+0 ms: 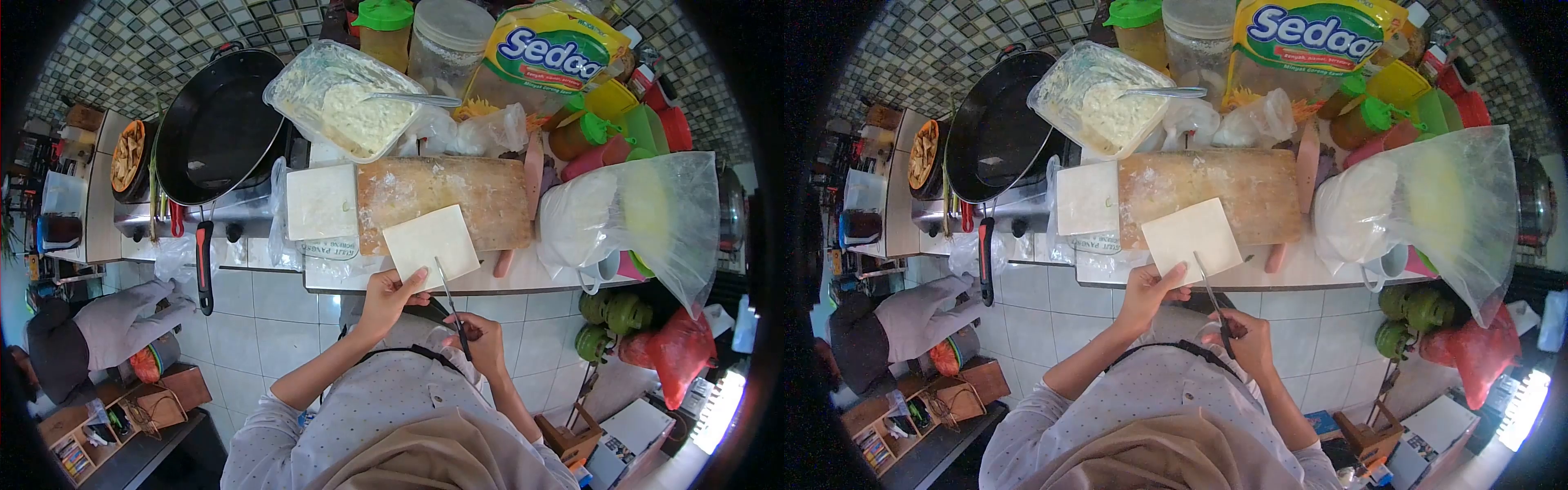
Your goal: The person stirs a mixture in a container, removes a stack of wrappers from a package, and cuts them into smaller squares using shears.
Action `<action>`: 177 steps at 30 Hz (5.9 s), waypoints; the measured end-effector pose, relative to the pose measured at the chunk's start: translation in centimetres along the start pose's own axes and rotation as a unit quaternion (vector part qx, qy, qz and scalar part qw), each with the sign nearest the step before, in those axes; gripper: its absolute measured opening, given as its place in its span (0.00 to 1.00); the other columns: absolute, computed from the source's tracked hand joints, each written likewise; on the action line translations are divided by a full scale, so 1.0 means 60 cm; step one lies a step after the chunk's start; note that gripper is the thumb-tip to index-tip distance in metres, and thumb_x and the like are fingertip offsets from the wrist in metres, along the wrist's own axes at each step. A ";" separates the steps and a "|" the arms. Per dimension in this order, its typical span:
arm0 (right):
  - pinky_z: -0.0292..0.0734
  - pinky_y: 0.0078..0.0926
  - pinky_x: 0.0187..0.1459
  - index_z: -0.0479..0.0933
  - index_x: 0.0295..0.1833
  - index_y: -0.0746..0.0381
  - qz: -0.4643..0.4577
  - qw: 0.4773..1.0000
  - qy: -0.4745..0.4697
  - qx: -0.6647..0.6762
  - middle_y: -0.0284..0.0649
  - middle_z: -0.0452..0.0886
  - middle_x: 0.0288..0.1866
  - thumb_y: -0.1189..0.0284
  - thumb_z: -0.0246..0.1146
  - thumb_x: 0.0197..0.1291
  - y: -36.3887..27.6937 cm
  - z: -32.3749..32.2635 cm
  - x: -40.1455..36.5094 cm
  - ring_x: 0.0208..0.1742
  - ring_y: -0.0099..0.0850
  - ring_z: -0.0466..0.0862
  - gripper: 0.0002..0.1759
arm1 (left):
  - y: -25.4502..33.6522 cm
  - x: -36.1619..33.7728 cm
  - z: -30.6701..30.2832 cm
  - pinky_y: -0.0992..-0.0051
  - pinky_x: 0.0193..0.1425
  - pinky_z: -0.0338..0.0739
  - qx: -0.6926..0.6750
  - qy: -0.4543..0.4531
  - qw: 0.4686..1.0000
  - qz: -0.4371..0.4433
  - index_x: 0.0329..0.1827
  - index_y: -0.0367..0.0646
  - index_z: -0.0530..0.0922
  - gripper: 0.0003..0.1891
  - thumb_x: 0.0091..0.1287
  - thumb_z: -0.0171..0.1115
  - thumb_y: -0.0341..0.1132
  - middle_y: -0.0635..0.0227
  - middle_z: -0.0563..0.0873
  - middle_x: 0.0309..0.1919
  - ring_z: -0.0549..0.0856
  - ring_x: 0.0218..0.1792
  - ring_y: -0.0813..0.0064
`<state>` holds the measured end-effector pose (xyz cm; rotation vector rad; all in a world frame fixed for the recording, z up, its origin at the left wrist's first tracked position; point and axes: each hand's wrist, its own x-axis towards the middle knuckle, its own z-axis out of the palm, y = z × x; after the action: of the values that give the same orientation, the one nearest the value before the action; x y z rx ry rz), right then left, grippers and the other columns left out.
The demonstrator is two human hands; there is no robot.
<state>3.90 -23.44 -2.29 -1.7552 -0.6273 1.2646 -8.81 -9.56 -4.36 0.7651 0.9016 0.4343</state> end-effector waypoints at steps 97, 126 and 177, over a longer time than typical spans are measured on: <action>0.58 0.15 0.21 0.76 0.33 0.69 -0.047 0.993 0.008 -0.111 0.29 0.71 0.17 0.68 0.75 0.40 -0.043 0.015 0.104 0.21 0.14 0.64 0.19 | 0.044 0.002 -0.002 0.80 0.35 0.80 -0.027 -0.035 0.999 -0.021 0.37 0.33 0.80 0.14 0.63 0.60 0.39 0.66 0.82 0.28 0.82 0.29 0.80; 0.62 0.15 0.20 0.72 0.38 0.67 -0.137 0.974 0.014 0.179 0.32 0.72 0.17 0.46 0.72 0.34 -0.042 -0.042 0.039 0.18 0.19 0.70 0.37 | 0.050 0.024 0.068 0.78 0.35 0.81 0.004 -0.084 0.994 0.076 0.41 0.32 0.76 0.16 0.68 0.52 0.41 0.63 0.82 0.32 0.82 0.29 0.78; 0.58 0.09 0.23 0.72 0.42 0.63 -0.220 0.891 0.345 0.196 0.28 0.73 0.23 0.79 0.65 0.51 -0.023 0.052 0.118 0.24 0.12 0.69 0.12 | 0.118 0.083 0.043 0.63 0.42 0.65 0.643 0.083 0.617 0.446 0.40 0.40 0.80 0.15 0.58 0.58 0.43 0.64 0.74 0.38 0.72 0.43 0.63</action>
<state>3.68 -16.04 -4.97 -1.4636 -0.2911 0.3619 -4.03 -2.78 -0.71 2.6289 0.8601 0.7033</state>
